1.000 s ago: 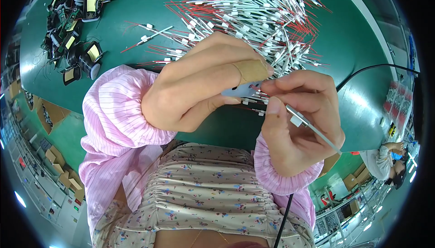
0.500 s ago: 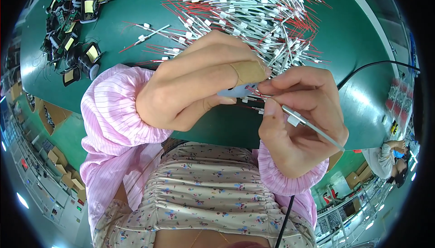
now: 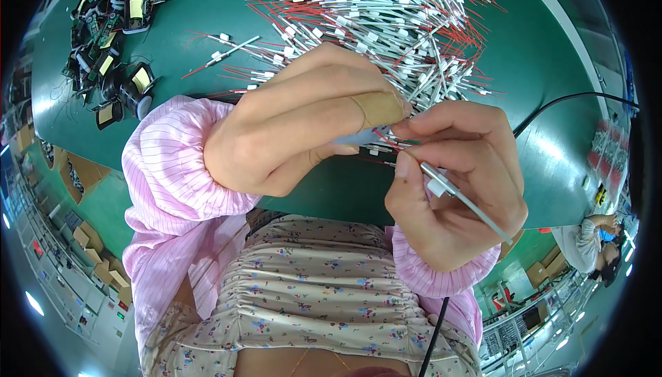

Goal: The person assembles wires and connectors into a small electronic housing unit on a factory production line, using an assembly fixture to hold the housing steady.

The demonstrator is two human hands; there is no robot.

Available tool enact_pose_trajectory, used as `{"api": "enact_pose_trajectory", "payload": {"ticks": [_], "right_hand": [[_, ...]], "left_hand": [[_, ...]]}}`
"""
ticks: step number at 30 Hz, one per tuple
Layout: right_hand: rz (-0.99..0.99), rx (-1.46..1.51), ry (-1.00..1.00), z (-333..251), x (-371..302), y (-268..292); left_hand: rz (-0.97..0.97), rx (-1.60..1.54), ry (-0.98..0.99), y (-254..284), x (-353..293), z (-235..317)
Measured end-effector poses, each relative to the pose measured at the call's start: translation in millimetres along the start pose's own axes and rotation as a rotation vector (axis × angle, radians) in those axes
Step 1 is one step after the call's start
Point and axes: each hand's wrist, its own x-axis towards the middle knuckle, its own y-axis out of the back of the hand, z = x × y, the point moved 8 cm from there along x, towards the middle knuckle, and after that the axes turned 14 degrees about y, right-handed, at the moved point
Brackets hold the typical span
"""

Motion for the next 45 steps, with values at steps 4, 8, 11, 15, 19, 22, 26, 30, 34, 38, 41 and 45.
{"api": "enact_pose_trajectory", "payload": {"ticks": [4,8,11,15,19,22,26,30,34,38,41,45], "right_hand": [[-0.007,-0.012,0.015,-2,1,-3],[0.019,-0.03,0.048,-3,-1,-4],[0.033,-0.059,0.046,-4,-1,-5],[0.097,-0.06,0.034,-3,-4,-6],[0.12,-0.052,0.001,-1,-6,-3],[0.155,-0.021,-0.005,0,-7,-1],[0.166,-0.046,0.026,-1,-6,0],[0.186,-0.038,0.013,0,-7,0],[0.182,-0.031,0.013,2,-8,-1],[0.181,-0.024,-0.069,2,-7,0],[0.171,-0.024,-0.073,4,-8,1],[0.104,-0.065,-0.066,1,-3,1]], "left_hand": [[0.037,0.0,-0.038,0,-1,1],[0.024,0.018,-0.017,-1,0,0],[0.027,0.018,-0.016,0,0,1],[0.037,0.027,0.015,0,0,1],[0.043,-0.003,0.017,-1,-2,-2],[0.049,-0.029,0.03,-1,-2,-2],[0.039,-0.016,0.03,-3,-1,-1],[0.042,-0.013,0.03,-3,-1,-3],[0.042,0.01,0.022,-4,-1,-4],[0.065,0.035,-0.001,-4,-2,-2],[0.074,0.04,-0.015,-5,-2,-2],[0.078,0.034,0.003,-3,1,0]]}}
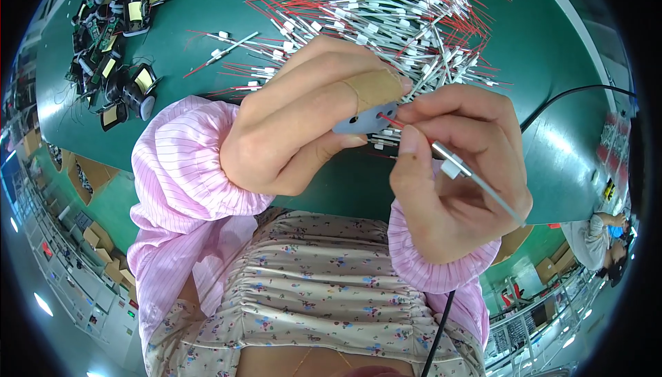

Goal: The person assembles wires and connectors into a small electronic housing unit on a factory production line, using an assembly fixture to hold the housing steady.

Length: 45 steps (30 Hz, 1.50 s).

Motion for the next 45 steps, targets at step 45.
{"api": "enact_pose_trajectory", "payload": {"ticks": [45], "right_hand": [[0.254,0.56,-0.201,25,-18,-9]], "left_hand": [[0.16,-0.307,0.307,16,-15,-12]]}}
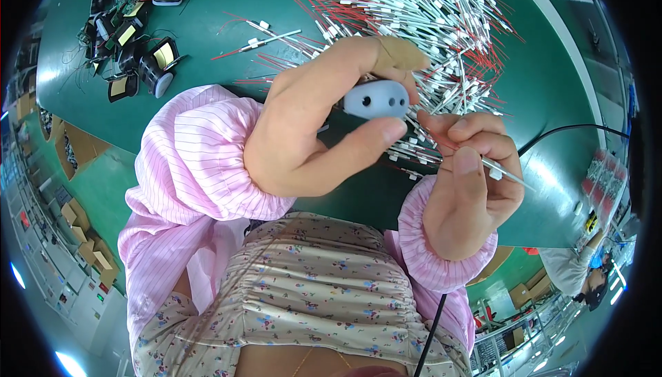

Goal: The person assembles wires and connectors into a small electronic housing unit on a factory production line, using an assembly fixture to hold the housing steady.

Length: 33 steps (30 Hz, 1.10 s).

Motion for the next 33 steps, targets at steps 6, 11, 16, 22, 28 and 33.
{"api": "enact_pose_trajectory", "payload": {"ticks": [6,11,16,22,28,33], "right_hand": [[-0.165,-0.033,-0.034,-6,4,-7],[-0.148,-0.107,0.029,-12,5,-6],[-0.211,-0.21,0.08,-18,6,-12],[-0.24,-0.232,0.109,-19,6,-12],[-0.224,-0.296,0.081,-19,6,-10],[-0.257,-0.385,0.116,-21,5,-12]], "left_hand": [[-0.095,0.053,-0.155,-8,0,-3],[-0.138,0.053,-0.164,-13,0,-2],[-0.143,0.08,-0.181,-13,0,-2],[-0.147,0.122,-0.201,-14,0,-1],[-0.129,0.203,-0.262,-15,1,6],[-0.123,0.204,-0.278,-15,2,6]]}}
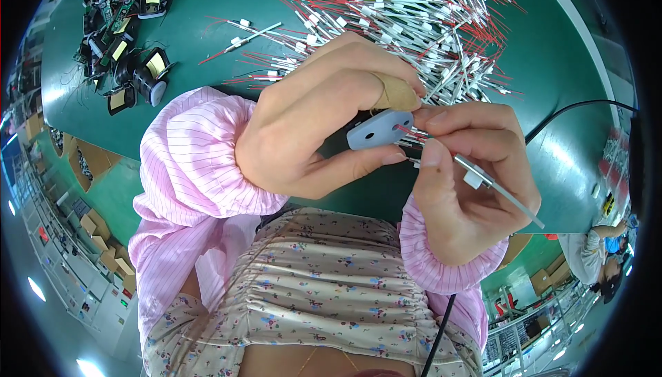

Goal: The person assembles wires and connectors into a small electronic housing unit on a factory production line, using an assembly fixture to hold the housing steady.

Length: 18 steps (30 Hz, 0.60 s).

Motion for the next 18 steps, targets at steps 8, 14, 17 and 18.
{"api": "enact_pose_trajectory", "payload": {"ticks": [8,14,17,18], "right_hand": [[-0.055,-0.096,0.026,-4.6,1.7,-0.7],[-0.048,-0.117,0.049,-4.7,0.8,-0.2],[-0.062,-0.13,0.059,-5.8,1.1,-0.5],[-0.065,-0.129,0.056,-5.6,1.1,-0.5]], "left_hand": [[-0.015,0.016,-0.002,1.0,2.4,2.9],[-0.045,0.031,-0.026,0.7,4.8,2.9],[-0.059,0.042,-0.017,0.9,5.1,3.6],[-0.057,0.048,-0.021,1.0,4.9,3.7]]}}
